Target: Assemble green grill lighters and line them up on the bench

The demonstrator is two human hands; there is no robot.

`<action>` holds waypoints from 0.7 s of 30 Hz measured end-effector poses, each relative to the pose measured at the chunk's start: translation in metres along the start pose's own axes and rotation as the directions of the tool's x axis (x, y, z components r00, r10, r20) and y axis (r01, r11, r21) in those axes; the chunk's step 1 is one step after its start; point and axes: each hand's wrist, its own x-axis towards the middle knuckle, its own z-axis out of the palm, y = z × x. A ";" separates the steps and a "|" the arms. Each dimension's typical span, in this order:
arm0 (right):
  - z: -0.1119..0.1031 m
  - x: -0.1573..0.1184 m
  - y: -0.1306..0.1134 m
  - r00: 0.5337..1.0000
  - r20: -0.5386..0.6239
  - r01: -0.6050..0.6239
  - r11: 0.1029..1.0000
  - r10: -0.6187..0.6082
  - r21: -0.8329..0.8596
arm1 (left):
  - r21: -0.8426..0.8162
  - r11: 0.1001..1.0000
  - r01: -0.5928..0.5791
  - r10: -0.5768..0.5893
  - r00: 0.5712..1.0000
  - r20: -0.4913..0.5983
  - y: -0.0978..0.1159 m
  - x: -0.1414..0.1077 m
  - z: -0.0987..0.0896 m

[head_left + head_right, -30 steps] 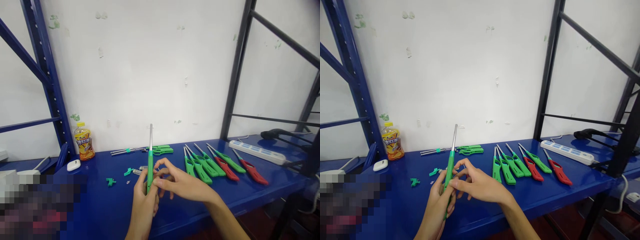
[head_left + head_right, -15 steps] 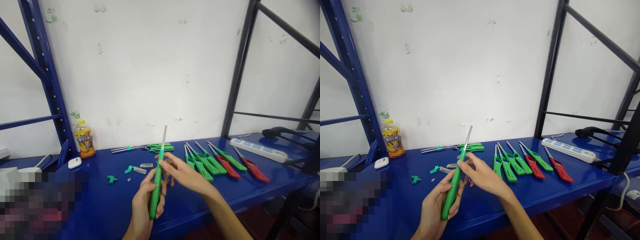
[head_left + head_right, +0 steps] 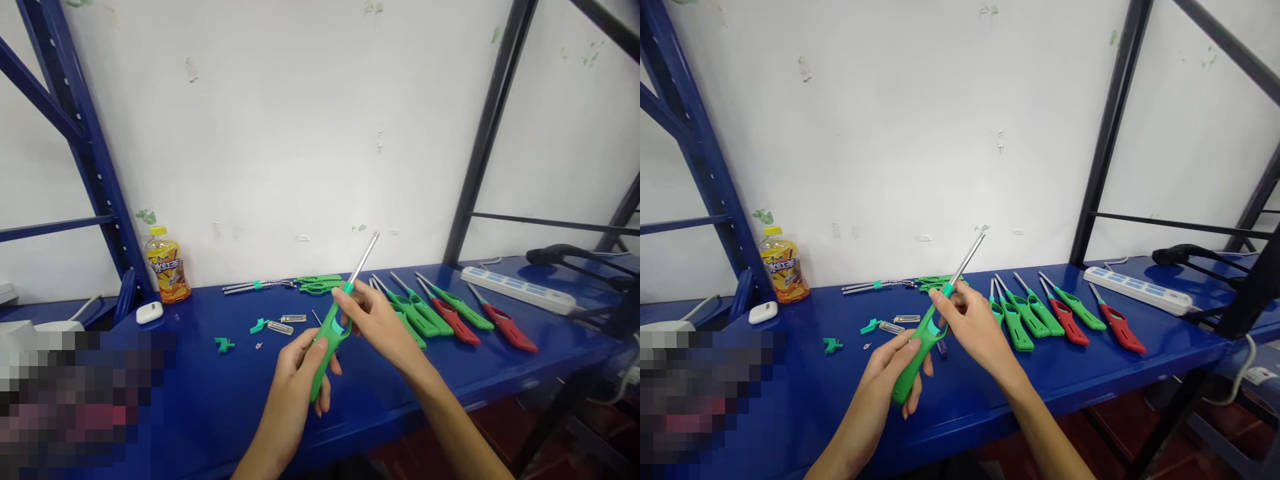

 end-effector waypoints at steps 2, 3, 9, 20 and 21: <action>0.000 -0.001 -0.002 0.998 0.062 0.012 0.999 -0.010 -0.036 | -0.006 1.000 -0.015 0.014 1.000 -0.020 0.002 0.000 -0.002; 0.000 -0.002 -0.002 0.995 0.103 0.014 0.999 -0.010 -0.043 | -0.016 1.000 -0.025 0.024 0.999 -0.035 0.002 0.000 -0.002; 0.002 -0.006 -0.004 0.962 0.274 0.025 0.999 -0.018 -0.022 | -0.006 0.998 -0.067 0.067 0.995 -0.074 0.000 0.003 -0.003; -0.003 -0.004 -0.007 0.986 0.166 0.042 0.996 -0.029 -0.079 | 0.072 0.997 0.012 -0.015 0.999 0.031 0.001 0.001 0.002; -0.003 -0.004 -0.006 0.986 0.162 0.045 0.996 -0.033 -0.074 | 0.084 0.996 0.019 -0.021 0.999 0.027 -0.001 0.001 0.002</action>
